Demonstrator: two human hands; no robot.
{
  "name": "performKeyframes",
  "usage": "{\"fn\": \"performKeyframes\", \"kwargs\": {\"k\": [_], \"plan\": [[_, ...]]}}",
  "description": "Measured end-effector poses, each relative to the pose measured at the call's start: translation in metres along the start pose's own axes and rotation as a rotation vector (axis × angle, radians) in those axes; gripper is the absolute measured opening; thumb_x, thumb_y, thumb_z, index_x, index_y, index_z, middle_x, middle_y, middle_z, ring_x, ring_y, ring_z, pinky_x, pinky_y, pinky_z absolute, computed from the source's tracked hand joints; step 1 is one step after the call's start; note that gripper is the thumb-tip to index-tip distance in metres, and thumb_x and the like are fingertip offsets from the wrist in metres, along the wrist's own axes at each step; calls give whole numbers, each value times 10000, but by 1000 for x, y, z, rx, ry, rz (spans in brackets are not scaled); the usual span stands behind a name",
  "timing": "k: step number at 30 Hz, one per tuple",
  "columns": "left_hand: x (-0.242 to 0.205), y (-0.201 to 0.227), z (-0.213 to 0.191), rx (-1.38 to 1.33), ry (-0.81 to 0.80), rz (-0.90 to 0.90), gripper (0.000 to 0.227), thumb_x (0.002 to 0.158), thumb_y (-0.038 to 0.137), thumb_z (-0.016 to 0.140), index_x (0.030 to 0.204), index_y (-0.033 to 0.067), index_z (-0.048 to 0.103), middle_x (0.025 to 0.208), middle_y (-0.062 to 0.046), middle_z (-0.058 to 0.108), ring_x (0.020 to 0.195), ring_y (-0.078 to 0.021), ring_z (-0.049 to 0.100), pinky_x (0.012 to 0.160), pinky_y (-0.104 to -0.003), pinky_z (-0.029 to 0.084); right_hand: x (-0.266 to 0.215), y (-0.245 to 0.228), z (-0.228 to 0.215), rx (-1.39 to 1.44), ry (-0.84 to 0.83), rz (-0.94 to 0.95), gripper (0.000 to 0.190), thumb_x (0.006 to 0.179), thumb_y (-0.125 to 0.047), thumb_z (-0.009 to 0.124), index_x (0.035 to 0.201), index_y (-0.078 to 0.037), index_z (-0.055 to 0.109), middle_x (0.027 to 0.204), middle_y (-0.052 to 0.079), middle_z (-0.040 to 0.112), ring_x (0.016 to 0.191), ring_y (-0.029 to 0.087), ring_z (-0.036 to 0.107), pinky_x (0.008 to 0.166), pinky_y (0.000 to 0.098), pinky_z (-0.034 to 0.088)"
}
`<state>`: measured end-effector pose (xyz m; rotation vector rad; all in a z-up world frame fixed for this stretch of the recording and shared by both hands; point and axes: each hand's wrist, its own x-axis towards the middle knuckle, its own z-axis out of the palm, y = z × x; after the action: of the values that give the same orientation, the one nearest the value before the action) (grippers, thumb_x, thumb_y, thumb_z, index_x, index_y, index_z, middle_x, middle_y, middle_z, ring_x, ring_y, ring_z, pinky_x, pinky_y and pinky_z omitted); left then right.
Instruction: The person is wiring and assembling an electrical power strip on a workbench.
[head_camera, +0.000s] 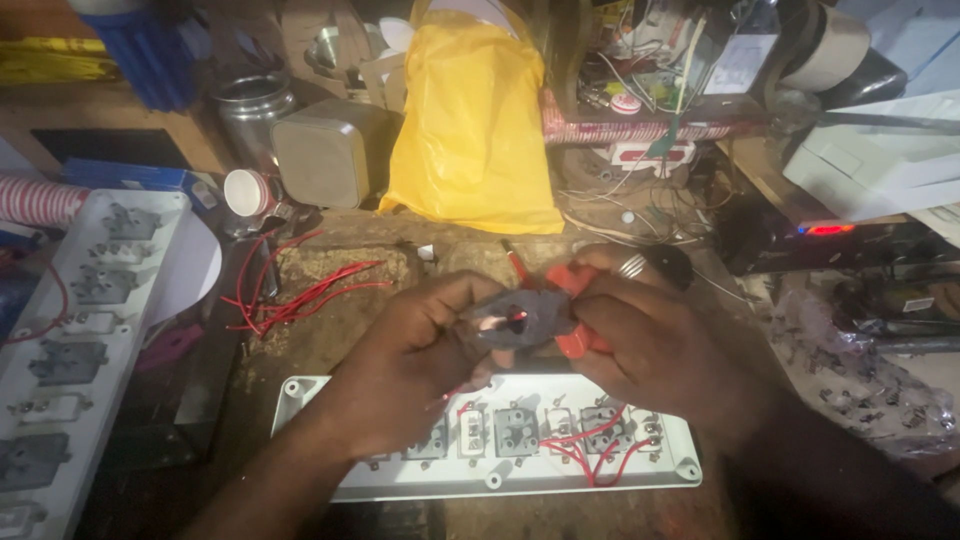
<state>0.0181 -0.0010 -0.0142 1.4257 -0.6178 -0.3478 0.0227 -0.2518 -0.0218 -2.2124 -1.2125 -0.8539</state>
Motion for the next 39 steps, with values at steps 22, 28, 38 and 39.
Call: {"fn": "performKeyframes", "kwargs": {"k": [22, 28, 38, 39], "plan": [[3, -2, -2, 203, 64, 19, 103, 986, -19, 550, 971, 22, 643, 812, -19, 663, 680, -79, 586, 625, -261, 524, -5, 7, 2, -63, -89, 61, 320, 816, -133, 788, 1096, -32, 670, 1187, 147, 712, 1099, 261, 676, 874, 339, 568], [2, -7, 4, 209, 101, 65, 102, 978, -19, 556, 965, 24, 648, 808, -18, 655, 672, -70, 594, 604, -251, 532, -7, 0, -5, -203, -113, 148, 481, 838, -191, 836, 1277, -53, 700, 1065, 63, 734, 920, 196, 699, 771, 324, 569], [2, -20, 2, 165, 71, 113, 70, 996, -27, 569, 966, 23, 608, 836, -16, 644, 721, -54, 595, 632, -231, 514, 13, -5, -14, -121, -75, 23, 310, 759, -134, 826, 1046, -54, 740, 1126, 120, 686, 1057, 242, 709, 756, 321, 590], [2, -20, 2, 165, 70, 112, 70, 996, -27, 569, 966, 23, 608, 836, -16, 644, 721, -54, 595, 632, -231, 514, 11, -1, -11, -120, -75, 24, 310, 759, -134, 826, 1046, -54, 740, 1126, 120, 686, 1057, 242, 709, 756, 321, 590]]}}
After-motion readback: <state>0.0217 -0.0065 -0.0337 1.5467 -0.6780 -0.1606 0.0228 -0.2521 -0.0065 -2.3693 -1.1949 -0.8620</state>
